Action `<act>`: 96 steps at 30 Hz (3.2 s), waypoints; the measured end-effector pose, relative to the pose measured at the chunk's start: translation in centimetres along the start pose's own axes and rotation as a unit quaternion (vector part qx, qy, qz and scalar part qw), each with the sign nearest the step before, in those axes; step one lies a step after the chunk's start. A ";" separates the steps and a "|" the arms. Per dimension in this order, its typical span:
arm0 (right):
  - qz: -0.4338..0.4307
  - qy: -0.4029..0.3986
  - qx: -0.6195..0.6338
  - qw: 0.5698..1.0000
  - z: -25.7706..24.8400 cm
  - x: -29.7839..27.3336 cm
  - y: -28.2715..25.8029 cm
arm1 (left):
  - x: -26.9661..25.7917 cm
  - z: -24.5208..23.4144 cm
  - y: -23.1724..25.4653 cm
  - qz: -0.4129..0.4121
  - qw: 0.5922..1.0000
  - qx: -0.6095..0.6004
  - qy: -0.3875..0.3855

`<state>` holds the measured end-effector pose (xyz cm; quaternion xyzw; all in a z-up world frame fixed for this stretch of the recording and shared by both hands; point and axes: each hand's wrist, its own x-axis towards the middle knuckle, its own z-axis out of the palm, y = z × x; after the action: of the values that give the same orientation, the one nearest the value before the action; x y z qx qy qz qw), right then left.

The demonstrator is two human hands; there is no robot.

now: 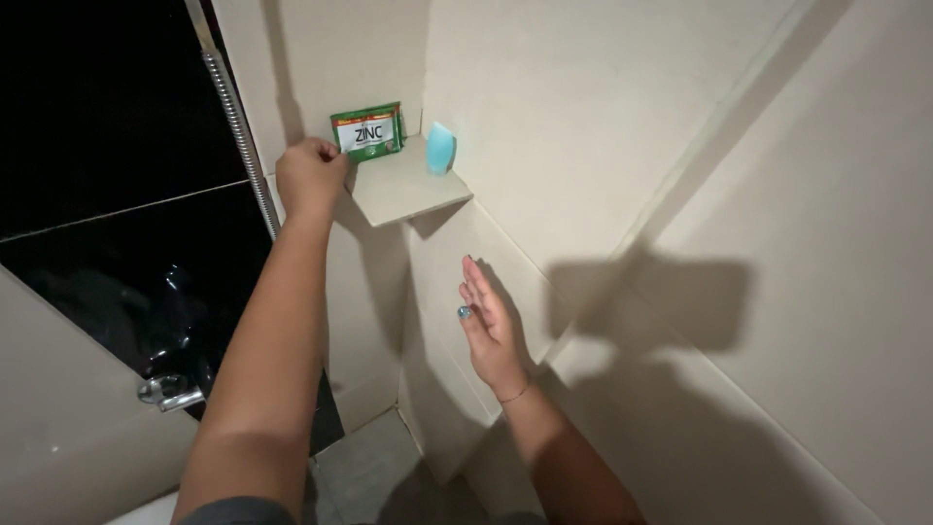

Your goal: Moving various toiletries including toothbrushes, toothpaste, and soap packets from a table to a bathroom shelf.

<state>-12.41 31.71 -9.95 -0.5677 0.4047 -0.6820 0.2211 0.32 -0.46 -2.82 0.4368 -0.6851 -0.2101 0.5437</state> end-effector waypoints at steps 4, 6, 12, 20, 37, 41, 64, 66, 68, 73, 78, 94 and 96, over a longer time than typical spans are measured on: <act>0.019 0.001 -0.001 1.000 0.3 0.0 -0.3 | -0.4 -0.9 2.7 -0.008 0.999 0.032 -0.011; 0.016 0.009 -0.014 1.000 0.6 -0.1 -0.2 | -0.6 -0.8 3.0 -0.006 0.998 0.064 -0.028; 0.021 0.019 -0.011 1.000 0.6 -0.4 0.3 | -0.3 -0.4 3.3 0.011 0.997 0.072 -0.037; 0.022 0.021 -0.022 0.999 0.5 -0.6 0.2 | 0.0 -1.5 6.4 0.054 0.982 0.160 -0.080; 0.042 0.033 -0.052 0.997 -0.5 0.0 0.8 | 0.5 0.5 6.8 0.085 0.975 0.187 -0.086; 0.041 0.031 -0.052 0.997 -0.5 0.1 1.0 | 0.6 0.5 6.0 0.080 0.985 0.127 -0.085; 0.031 0.023 -0.051 0.998 -0.4 -0.3 1.0 | 1.3 2.0 5.6 0.033 0.979 0.173 -0.101; 0.034 0.028 -0.055 0.998 -0.3 -0.2 1.0 | 1.3 1.5 6.3 0.039 0.976 0.180 -0.115; 0.031 0.030 -0.051 0.998 -0.4 -0.3 1.2 | 1.1 0.8 6.6 0.045 0.979 0.165 -0.114; 0.032 0.035 -0.031 0.998 -0.3 -0.4 1.1 | 0.9 0.3 6.4 0.046 0.990 0.103 -0.088; 0.037 0.035 -0.034 0.998 -0.2 -0.6 1.3 | 0.8 0.2 6.1 0.028 0.993 0.082 -0.085; 0.041 0.040 -0.065 0.996 0.6 -1.2 1.7 | 1.4 2.2 5.0 0.016 0.980 0.157 -0.122; 0.042 0.042 -0.068 0.996 0.6 -1.3 1.6 | 1.5 2.6 4.3 0.057 0.984 0.152 -0.076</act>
<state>-11.75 31.61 -12.06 -0.5352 0.4821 -0.6661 0.1934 -3.75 0.10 0.42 0.4574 -0.7723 -0.1051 0.4282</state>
